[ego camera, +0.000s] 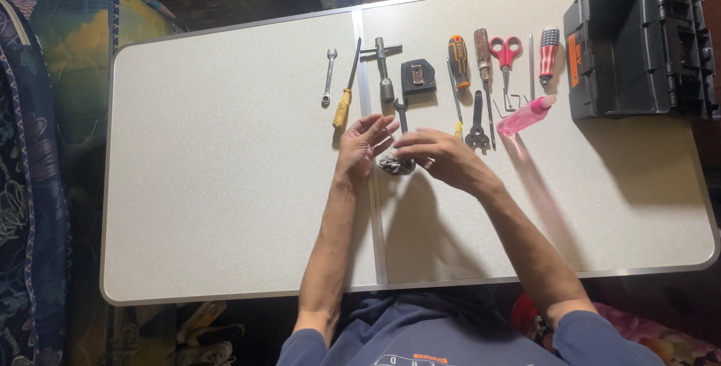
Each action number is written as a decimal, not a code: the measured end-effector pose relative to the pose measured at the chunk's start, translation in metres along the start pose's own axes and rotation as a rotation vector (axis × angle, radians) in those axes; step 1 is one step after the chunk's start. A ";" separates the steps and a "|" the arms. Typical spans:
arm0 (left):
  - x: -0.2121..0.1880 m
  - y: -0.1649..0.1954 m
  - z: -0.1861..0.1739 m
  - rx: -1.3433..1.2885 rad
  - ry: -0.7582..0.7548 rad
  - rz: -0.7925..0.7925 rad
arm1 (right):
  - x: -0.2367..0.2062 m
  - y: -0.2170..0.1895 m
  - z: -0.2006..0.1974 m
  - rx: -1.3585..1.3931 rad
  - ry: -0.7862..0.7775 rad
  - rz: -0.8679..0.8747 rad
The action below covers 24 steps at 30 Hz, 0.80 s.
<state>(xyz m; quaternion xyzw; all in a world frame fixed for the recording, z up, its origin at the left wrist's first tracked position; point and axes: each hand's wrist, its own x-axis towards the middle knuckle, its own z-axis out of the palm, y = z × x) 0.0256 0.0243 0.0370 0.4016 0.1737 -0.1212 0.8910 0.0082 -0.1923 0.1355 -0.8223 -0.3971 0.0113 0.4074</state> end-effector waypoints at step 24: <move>0.006 -0.005 -0.002 0.017 0.011 0.042 | 0.006 -0.001 0.000 -0.097 0.071 -0.157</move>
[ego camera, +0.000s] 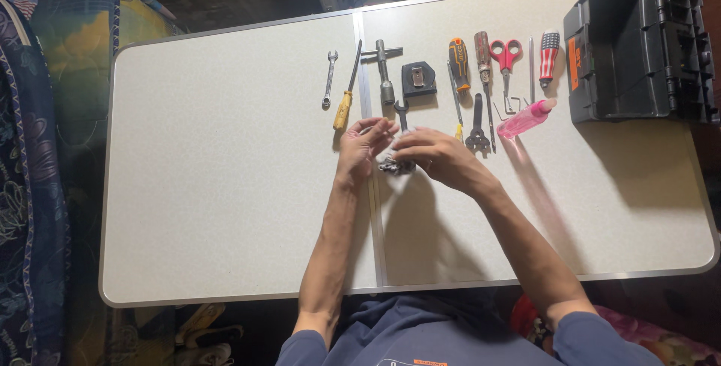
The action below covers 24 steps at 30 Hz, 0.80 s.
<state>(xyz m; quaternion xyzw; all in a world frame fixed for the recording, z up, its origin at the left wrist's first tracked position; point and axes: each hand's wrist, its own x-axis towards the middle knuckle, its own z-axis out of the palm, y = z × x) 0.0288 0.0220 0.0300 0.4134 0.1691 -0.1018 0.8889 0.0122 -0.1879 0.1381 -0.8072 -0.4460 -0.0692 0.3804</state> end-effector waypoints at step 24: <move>-0.013 -0.001 0.005 0.065 -0.078 0.063 | -0.003 0.002 -0.008 0.103 0.063 0.062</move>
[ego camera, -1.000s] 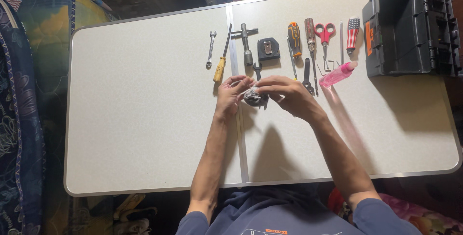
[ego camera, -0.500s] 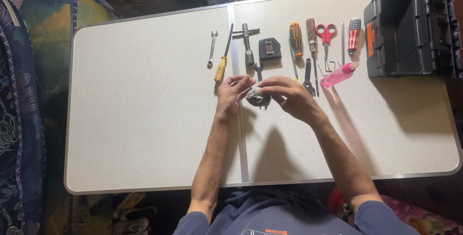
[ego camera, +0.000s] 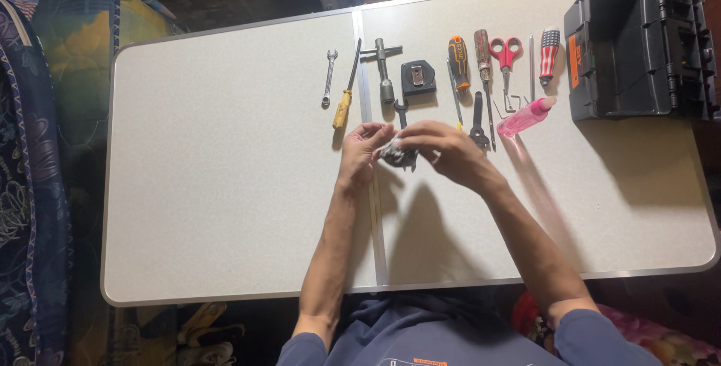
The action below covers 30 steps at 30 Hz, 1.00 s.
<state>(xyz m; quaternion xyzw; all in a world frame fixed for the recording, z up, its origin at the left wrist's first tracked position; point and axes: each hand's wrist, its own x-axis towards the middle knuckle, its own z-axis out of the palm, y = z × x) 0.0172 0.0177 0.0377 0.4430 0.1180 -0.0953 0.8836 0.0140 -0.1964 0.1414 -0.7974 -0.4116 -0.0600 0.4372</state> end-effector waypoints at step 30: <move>0.009 -0.014 -0.007 -0.001 0.038 0.006 | -0.004 0.002 0.015 0.141 0.012 0.032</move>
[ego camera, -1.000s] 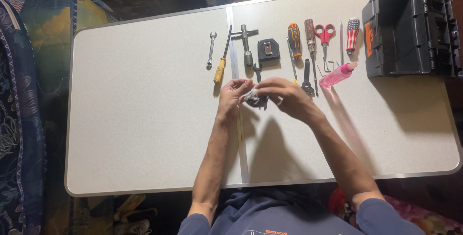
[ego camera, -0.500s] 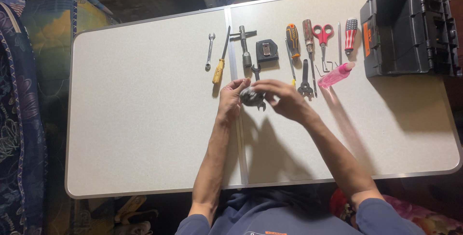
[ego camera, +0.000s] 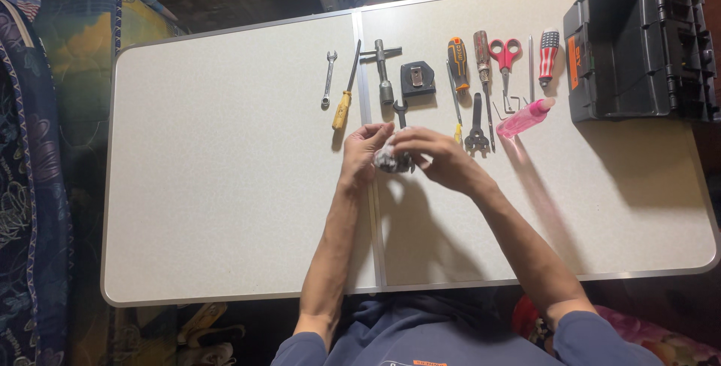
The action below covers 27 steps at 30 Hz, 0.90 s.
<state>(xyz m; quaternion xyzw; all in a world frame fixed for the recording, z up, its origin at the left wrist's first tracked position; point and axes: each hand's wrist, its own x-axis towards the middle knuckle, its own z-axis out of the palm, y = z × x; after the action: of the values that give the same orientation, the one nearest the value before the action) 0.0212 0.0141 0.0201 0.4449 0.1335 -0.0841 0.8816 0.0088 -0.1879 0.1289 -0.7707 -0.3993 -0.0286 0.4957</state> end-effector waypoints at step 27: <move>-0.004 0.014 -0.005 0.125 0.114 -0.064 | -0.012 0.008 0.002 0.143 -0.049 0.244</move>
<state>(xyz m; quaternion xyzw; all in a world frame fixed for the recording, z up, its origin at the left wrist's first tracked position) 0.0203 0.0265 0.0294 0.4986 0.1919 -0.0947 0.8400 0.0048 -0.1950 0.1162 -0.7767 -0.3157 0.0794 0.5393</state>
